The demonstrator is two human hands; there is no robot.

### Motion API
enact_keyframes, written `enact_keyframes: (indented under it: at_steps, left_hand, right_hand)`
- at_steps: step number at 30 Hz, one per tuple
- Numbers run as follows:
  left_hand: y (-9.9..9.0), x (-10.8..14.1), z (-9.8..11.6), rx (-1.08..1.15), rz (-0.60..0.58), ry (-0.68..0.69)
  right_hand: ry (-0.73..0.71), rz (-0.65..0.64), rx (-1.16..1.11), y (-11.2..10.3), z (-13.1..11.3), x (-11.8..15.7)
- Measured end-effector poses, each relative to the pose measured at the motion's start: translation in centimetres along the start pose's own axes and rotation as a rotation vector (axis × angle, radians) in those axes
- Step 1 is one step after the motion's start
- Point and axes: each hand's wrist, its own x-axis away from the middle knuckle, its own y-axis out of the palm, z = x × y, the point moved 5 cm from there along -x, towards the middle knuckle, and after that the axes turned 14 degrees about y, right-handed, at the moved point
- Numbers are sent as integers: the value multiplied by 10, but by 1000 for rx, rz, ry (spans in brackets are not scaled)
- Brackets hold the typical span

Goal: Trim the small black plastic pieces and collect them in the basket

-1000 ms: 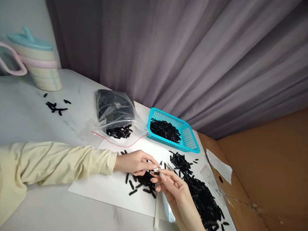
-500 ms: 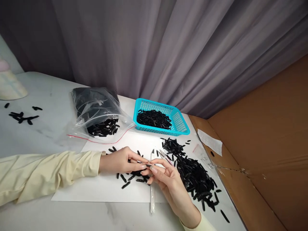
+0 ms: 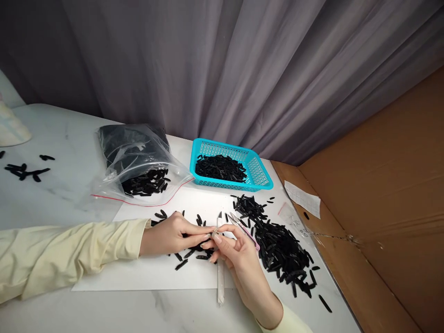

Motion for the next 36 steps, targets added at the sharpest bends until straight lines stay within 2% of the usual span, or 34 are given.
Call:
enact_keyframes:
  at_steps: [2, 5, 10, 15, 17, 21, 27, 31, 36]
  left_hand:
    - [2, 2, 3, -91, -21, 71]
    - [4, 4, 3, -162, -59, 86]
    - [1, 0, 0, -71, -52, -59]
    - [-2, -1, -6, 80, 12, -218]
    - [-2, -2, -4, 102, 6, -171]
    - [-1, -1, 6, 55, 21, 72]
    - [-1, 2, 15, -57, 98, 247]
    - [-1, 3, 19, -153, 111, 326]
    - [-1, 5, 18, -180, 117, 330]
  right_hand:
    - [64, 5, -65, 1, 2, 0]
    - [84, 29, -121, -1, 3, 0]
    - [0, 91, -95, -10, -4, 1]
    - [-161, 147, 132, -10, -11, 4]
    - [-255, 185, 214, -9, -12, 7]
    - [-389, 249, 395, -6, -11, 12]
    - [-544, 224, 595, -1, -12, 17]
    - [-521, 203, 547, -1, -12, 18]
    - [-353, 155, 381, -1, -10, 14]
